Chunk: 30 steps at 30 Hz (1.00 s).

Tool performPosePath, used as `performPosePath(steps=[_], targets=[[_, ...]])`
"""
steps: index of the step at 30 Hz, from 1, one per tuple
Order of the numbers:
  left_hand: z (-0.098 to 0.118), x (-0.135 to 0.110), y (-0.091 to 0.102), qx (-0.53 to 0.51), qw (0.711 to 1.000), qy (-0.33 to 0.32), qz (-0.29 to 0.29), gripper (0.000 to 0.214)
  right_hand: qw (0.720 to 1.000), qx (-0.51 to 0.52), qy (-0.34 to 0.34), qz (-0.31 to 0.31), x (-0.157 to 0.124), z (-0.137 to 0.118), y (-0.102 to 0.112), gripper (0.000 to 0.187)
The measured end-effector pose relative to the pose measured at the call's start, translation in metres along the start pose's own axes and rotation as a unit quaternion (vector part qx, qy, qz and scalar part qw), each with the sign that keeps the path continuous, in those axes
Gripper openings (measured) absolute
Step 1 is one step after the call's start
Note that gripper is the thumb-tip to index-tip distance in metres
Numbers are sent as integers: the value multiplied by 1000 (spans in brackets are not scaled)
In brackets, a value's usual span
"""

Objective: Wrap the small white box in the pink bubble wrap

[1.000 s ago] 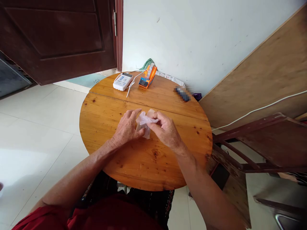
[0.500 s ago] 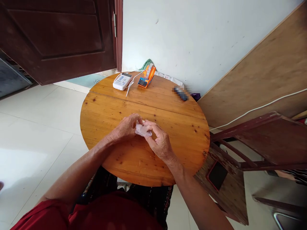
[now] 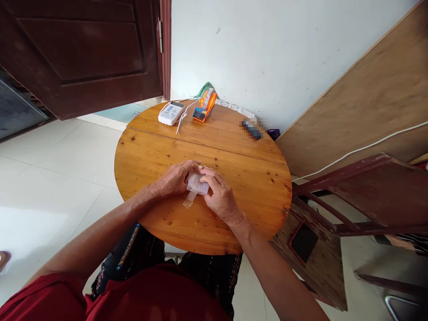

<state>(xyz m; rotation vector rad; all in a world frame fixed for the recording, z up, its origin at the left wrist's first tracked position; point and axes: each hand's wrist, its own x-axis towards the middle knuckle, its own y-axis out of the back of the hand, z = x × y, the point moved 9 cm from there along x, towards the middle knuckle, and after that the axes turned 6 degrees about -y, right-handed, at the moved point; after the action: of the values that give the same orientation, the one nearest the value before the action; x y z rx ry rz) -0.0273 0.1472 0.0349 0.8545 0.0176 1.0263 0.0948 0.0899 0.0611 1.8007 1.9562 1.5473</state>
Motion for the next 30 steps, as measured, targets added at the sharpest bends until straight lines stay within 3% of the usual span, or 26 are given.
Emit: performPosePath(steps=[5, 8, 10, 15, 20, 23, 27, 30], targets=[[-5, 4, 2, -79, 995, 52, 26, 33, 998, 45, -27, 15, 6, 5, 7, 33], [-11, 7, -3, -127, 985, 116, 1, 32, 989, 94, -116, -9, 18, 20, 13, 15], [-10, 11, -1, -92, 986, 136, -12, 25, 976, 103, -189, -32, 26, 36, 12, 1], [-6, 26, 11, 80, 984, 159, -3, 24, 941, 143, -297, -71, 45, 73, -5, 20], [-11, 28, 12, 27, 982, 185, 30, 16, 899, 270, -333, -87, 43, 88, -23, 31], [-14, 26, 10, -6, 979, 202, 40, 13, 868, 356, -319, -136, 34, 81, -27, 53], [-17, 27, 10, 14, 977, 211, 43, 13, 887, 323, -285, -168, 24, 72, -25, 95], [-19, 26, 12, -18, 978, 205, 44, 24, 893, 307, -297, -143, 21, 76, -25, 98]])
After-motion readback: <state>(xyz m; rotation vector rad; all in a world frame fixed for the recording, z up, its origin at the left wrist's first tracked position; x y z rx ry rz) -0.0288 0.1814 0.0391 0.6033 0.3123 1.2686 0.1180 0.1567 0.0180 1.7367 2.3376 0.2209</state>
